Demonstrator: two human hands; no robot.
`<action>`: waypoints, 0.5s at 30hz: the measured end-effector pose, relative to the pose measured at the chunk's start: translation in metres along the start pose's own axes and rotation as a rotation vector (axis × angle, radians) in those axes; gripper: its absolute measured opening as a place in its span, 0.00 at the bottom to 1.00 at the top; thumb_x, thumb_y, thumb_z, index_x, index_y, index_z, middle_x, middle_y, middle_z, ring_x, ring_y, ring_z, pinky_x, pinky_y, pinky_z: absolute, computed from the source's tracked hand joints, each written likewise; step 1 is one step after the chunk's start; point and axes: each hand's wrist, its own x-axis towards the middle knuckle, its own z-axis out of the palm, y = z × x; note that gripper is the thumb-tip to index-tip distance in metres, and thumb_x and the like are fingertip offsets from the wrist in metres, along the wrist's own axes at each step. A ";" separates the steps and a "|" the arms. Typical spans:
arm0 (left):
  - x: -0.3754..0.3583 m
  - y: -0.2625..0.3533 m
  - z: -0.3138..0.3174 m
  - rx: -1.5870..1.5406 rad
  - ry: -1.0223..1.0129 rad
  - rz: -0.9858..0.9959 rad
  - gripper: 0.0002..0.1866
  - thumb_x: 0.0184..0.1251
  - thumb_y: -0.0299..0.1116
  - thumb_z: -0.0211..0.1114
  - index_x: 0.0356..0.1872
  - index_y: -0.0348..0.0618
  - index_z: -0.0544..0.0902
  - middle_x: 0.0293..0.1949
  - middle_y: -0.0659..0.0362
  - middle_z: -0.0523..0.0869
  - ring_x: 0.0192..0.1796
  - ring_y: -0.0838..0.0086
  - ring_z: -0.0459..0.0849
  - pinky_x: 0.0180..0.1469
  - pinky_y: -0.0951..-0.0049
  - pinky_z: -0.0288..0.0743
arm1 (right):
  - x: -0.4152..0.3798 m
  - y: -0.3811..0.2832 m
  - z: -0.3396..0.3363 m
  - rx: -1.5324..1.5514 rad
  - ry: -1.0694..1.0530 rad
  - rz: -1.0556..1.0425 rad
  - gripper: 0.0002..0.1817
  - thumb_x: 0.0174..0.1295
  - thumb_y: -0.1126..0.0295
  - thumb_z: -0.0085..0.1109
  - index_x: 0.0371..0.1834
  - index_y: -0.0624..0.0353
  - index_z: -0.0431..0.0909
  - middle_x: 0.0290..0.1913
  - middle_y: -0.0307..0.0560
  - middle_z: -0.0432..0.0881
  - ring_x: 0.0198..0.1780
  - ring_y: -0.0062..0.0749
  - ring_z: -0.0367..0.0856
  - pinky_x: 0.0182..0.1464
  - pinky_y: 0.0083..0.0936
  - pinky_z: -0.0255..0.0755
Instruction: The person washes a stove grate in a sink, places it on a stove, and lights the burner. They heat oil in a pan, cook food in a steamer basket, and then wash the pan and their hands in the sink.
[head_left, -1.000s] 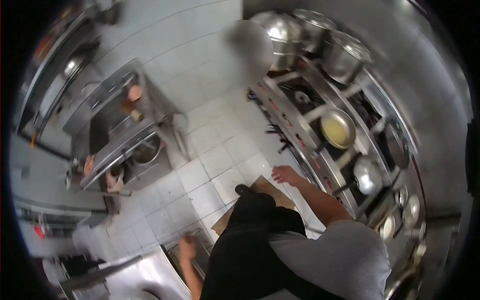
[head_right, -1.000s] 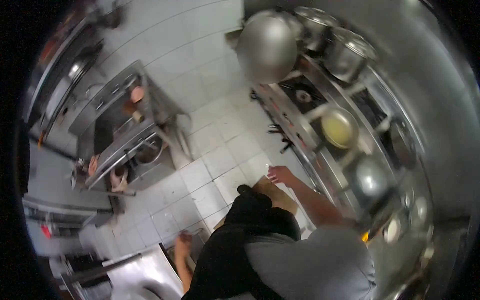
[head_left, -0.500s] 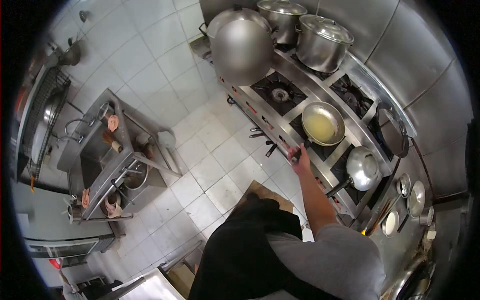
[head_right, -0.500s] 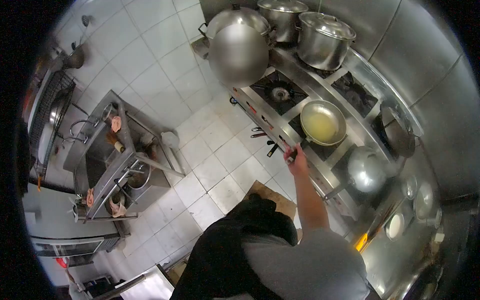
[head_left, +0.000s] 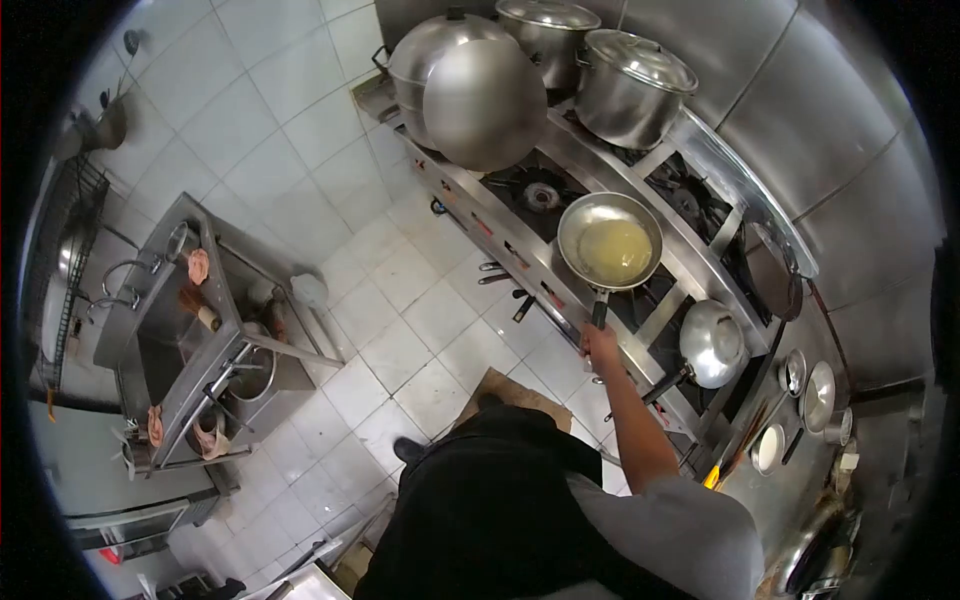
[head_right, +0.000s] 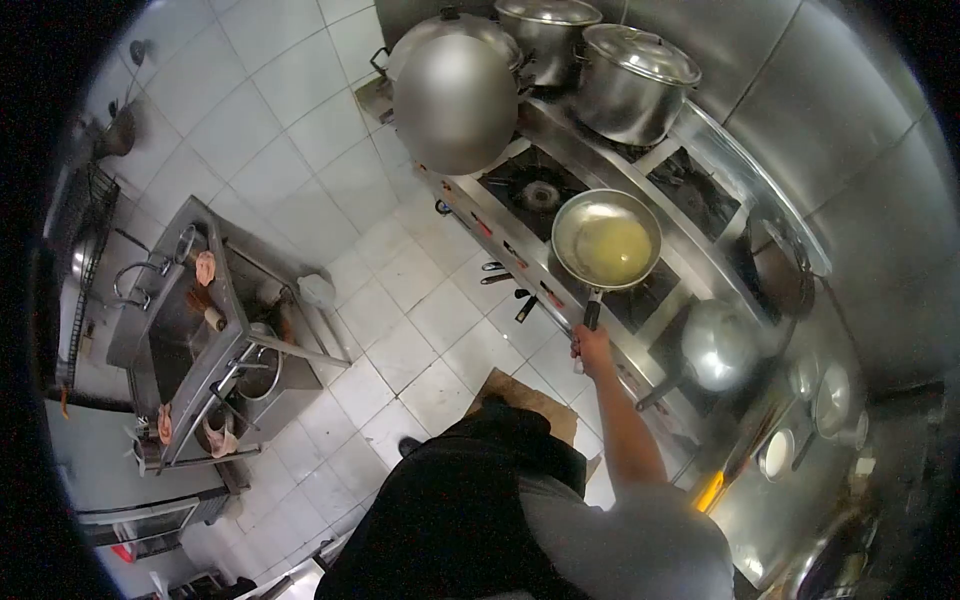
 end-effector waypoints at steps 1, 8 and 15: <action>0.003 -0.013 0.002 -0.006 -0.001 -0.003 0.13 0.62 0.36 0.59 0.40 0.38 0.84 0.41 0.43 0.85 0.45 0.52 0.83 0.45 0.59 0.76 | -0.008 -0.008 0.008 -0.015 -0.043 0.016 0.10 0.57 0.70 0.57 0.22 0.58 0.67 0.16 0.38 0.66 0.15 0.23 0.66 0.17 0.26 0.63; 0.028 -0.151 0.028 -0.101 0.081 -0.043 0.13 0.61 0.36 0.59 0.38 0.38 0.85 0.41 0.43 0.85 0.45 0.51 0.83 0.45 0.58 0.76 | -0.070 -0.049 0.119 -0.099 -0.294 0.044 0.08 0.57 0.72 0.57 0.27 0.58 0.66 0.17 0.37 0.66 0.14 0.21 0.64 0.17 0.23 0.62; 0.009 -0.173 -0.078 -0.229 0.112 -0.146 0.13 0.59 0.36 0.59 0.31 0.33 0.82 0.30 0.46 0.85 0.38 0.55 0.85 0.41 0.61 0.77 | -0.123 -0.040 0.290 -0.196 -0.590 0.086 0.08 0.58 0.73 0.57 0.29 0.56 0.67 0.16 0.34 0.65 0.13 0.19 0.62 0.15 0.21 0.57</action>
